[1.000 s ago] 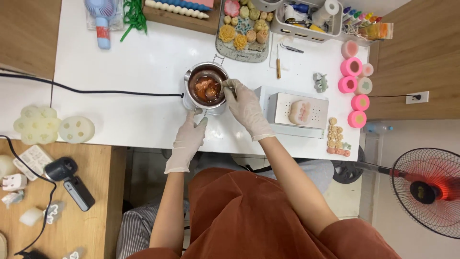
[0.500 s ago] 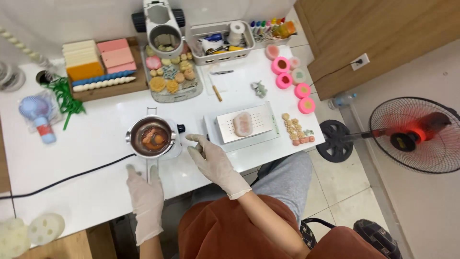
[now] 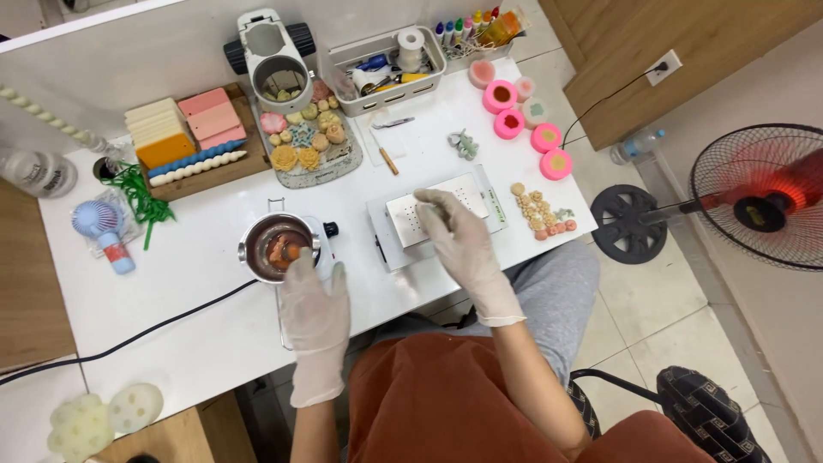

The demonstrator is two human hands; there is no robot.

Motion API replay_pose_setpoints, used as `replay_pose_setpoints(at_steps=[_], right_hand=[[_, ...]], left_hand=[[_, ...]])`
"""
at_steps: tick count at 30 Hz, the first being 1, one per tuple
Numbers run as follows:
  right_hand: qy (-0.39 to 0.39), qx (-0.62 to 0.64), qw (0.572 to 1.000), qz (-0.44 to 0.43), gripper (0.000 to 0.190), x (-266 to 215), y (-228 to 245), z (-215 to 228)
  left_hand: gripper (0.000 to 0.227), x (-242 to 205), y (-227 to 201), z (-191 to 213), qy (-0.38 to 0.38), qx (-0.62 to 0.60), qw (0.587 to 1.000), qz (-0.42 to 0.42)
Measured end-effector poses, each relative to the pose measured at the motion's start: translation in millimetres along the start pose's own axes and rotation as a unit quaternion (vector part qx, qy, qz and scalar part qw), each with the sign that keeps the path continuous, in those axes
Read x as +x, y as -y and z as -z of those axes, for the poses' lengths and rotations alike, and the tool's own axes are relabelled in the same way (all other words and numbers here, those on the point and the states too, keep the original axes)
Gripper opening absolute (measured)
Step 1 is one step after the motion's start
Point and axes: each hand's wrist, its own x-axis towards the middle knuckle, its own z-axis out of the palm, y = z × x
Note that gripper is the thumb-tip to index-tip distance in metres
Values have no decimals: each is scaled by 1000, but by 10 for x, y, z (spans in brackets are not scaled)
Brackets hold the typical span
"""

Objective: The recorder uses carving tools to detail a small wax floral or decorative shape.

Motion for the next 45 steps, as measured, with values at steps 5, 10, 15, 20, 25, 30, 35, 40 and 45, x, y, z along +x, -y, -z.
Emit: replay_pose_setpoints(at_steps=[5, 10, 15, 20, 25, 30, 35, 40, 45], right_hand=[[-73, 12, 996, 40, 29, 18, -22, 256], [-131, -29, 991, 1, 29, 109, 57, 505], [-160, -31, 985, -50, 29, 278, -17, 924], [-284, -60, 955, -51, 27, 424, -220, 1824], [-331, -27, 943, -3, 23, 662, -605, 2461], [-305, -46, 950, -41, 25, 1141, -836, 2618], [-203, 0, 977, -62, 26, 1468, -1090, 2544], [-112, 18, 993, -35, 27, 1692, -1172, 2402], [-3, 107, 994, -37, 28, 2049, -1366, 1955]], left_hand=[[57, -107, -239, -210, 187, 2, 982, 1], [49, -171, -252, -354, 403, 152, 902, -41], [52, -35, -118, -447, 422, 173, 890, -11], [53, 257, -68, -480, 423, 186, 886, 30], [57, 430, -285, -604, 374, 195, 902, 94], [56, 441, -954, -452, 360, 184, 896, 183], [55, 306, -1240, -503, 335, 202, 897, 205], [56, 265, -1534, -465, 295, 214, 898, 246], [55, 128, -1634, -571, 296, 202, 902, 239]])
